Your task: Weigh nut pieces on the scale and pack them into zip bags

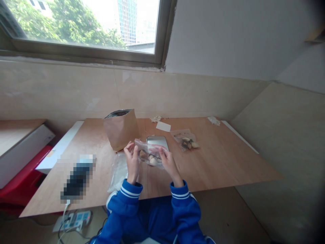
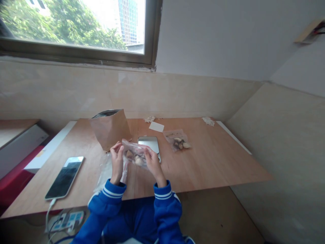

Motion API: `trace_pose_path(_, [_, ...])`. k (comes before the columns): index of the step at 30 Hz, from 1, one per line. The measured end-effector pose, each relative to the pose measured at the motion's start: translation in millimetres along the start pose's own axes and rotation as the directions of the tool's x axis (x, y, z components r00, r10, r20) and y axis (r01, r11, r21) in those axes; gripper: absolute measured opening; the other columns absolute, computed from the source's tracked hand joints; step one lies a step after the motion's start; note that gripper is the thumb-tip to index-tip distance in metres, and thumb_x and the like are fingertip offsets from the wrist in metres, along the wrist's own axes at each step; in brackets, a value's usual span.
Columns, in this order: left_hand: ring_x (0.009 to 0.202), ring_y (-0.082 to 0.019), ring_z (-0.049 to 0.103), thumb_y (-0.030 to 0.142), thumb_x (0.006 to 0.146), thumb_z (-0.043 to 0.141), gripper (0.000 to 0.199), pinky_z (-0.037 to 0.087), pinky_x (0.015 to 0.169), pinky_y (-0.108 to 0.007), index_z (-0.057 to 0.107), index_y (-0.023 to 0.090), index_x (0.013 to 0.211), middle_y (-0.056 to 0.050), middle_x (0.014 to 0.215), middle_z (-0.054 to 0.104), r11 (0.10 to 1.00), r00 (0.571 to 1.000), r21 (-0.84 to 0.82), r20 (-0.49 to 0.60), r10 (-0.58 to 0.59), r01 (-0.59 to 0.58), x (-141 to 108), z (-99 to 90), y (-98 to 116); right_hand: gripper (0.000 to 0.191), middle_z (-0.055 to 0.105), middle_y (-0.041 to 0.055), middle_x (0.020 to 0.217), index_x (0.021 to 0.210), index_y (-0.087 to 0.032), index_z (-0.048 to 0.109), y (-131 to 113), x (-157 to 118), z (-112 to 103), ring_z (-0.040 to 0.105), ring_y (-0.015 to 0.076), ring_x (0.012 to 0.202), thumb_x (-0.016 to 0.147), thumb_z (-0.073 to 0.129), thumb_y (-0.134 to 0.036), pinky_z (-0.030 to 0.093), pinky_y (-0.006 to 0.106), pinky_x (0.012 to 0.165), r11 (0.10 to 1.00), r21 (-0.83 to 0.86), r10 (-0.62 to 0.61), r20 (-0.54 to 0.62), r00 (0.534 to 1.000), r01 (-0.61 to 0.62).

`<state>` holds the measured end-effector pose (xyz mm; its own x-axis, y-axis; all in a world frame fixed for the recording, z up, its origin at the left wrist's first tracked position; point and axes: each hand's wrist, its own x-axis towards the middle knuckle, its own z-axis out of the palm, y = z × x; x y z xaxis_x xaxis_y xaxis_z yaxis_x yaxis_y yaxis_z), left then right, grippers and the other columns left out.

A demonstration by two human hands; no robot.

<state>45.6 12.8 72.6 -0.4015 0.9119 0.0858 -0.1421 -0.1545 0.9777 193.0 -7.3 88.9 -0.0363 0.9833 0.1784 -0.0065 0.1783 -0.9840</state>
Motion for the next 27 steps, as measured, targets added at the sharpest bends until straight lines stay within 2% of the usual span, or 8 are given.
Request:
trace_pose_path(2, [0.112,-0.022,0.057,0.047,0.082,0.062,0.039,0.046,0.093,-0.034,0.055,0.019,0.108,-0.01,0.122,0.06,0.999,0.988,-0.023,0.148,-0.037,0.041,5.0,-5.7,4.4,0.053,0.074,0.0085,0.103,0.112,-0.023,0.067,-1.9,-2.4,-5.6,0.069,0.0265,0.099,0.091,0.039,-0.063,0.052,0.042,0.093,0.995,0.092,0.025,0.031,0.999,-0.028])
trace_pose_path(4, [0.096,-0.021,0.063,0.048,0.081,0.062,0.036,0.049,0.084,-0.031,0.061,0.017,0.1,-0.007,0.101,0.068,0.995,0.945,-0.051,0.322,-0.063,0.084,7.4,-10.6,7.4,0.056,0.075,0.0084,0.096,0.109,-0.023,0.069,-2.0,-3.4,-10.5,0.071,0.0271,0.093,0.091,0.037,-0.065,0.054,0.042,0.089,0.991,0.127,0.037,0.001,0.999,-0.036])
trace_pose_path(6, [0.08,-0.018,0.063,0.047,0.082,0.061,0.032,0.05,0.075,-0.028,0.065,0.016,0.088,-0.005,0.083,0.068,0.994,0.919,-0.079,0.392,-0.041,0.078,7.2,-13.4,7.8,0.056,0.076,0.0083,0.09,0.105,-0.023,0.07,-0.9,-3.4,-15.4,0.072,0.0266,0.087,0.09,0.036,-0.066,0.055,0.042,0.086,0.996,0.084,0.032,-0.044,0.999,-0.028])
trace_pose_path(10, [0.066,-0.012,0.058,0.043,0.081,0.066,0.028,0.045,0.062,-0.022,0.066,0.015,0.078,-0.001,0.07,0.064,0.997,0.963,-0.081,0.268,0.035,-0.014,5.0,-13.7,3.7,0.049,0.075,0.0074,0.08,0.086,-0.022,0.072,2.4,-3.5,-24.7,0.072,0.025,0.079,0.09,0.044,-0.062,0.055,0.039,0.08,0.996,-0.087,-0.021,-0.14,0.99,0.009])
trace_pose_path(14, [0.06,-0.01,0.056,0.039,0.075,0.073,0.028,0.043,0.058,-0.02,0.061,0.015,0.069,0.001,0.065,0.064,0.995,0.984,-0.1,0.177,0.004,0.014,5.3,-13.8,4.7,0.036,0.073,0.005,0.072,0.081,-0.02,0.071,5.6,-5.9,-29.5,0.07,0.0224,0.068,0.083,0.061,-0.055,0.054,0.034,0.069,0.991,-0.129,-0.078,-0.297,0.952,0.041])
trace_pose_path(19, [0.065,-0.014,0.063,0.039,0.074,0.073,0.027,0.049,0.063,-0.024,0.065,0.014,0.073,-0.002,0.069,0.069,0.996,0.982,-0.086,0.189,-0.004,0.02,4.5,-15.1,13.1,0.036,0.073,0.0049,0.07,0.084,-0.018,0.072,10.2,-9.0,-28.0,0.067,0.0203,0.064,0.079,0.066,-0.052,0.053,0.033,0.067,0.998,-0.053,-0.05,-0.474,0.879,0.028])
trace_pose_path(24, [0.075,-0.017,0.067,0.042,0.079,0.068,0.029,0.053,0.069,-0.027,0.07,0.014,0.087,-0.005,0.079,0.072,0.999,0.961,-0.045,0.275,0.018,-0.006,4.8,-17.8,16.5,0.045,0.074,0.009,0.085,0.097,-0.017,0.07,7.5,-11.9,-28.9,0.068,0.022,0.07,0.087,0.052,-0.057,0.054,0.034,0.068,0.997,-0.073,-0.067,-0.473,0.879,0.037])
trace_pose_path(27, [0.076,-0.017,0.067,0.041,0.081,0.066,0.028,0.053,0.069,-0.027,0.069,0.015,0.088,-0.005,0.08,0.071,0.999,0.95,-0.026,0.311,0.039,-0.032,5.6,-19.8,17.2,0.046,0.074,0.0097,0.088,0.097,-0.017,0.068,5.5,-13.3,-29.9,0.068,0.0218,0.071,0.09,0.046,-0.057,0.054,0.034,0.068,0.993,-0.106,-0.101,-0.454,0.885,0.059])
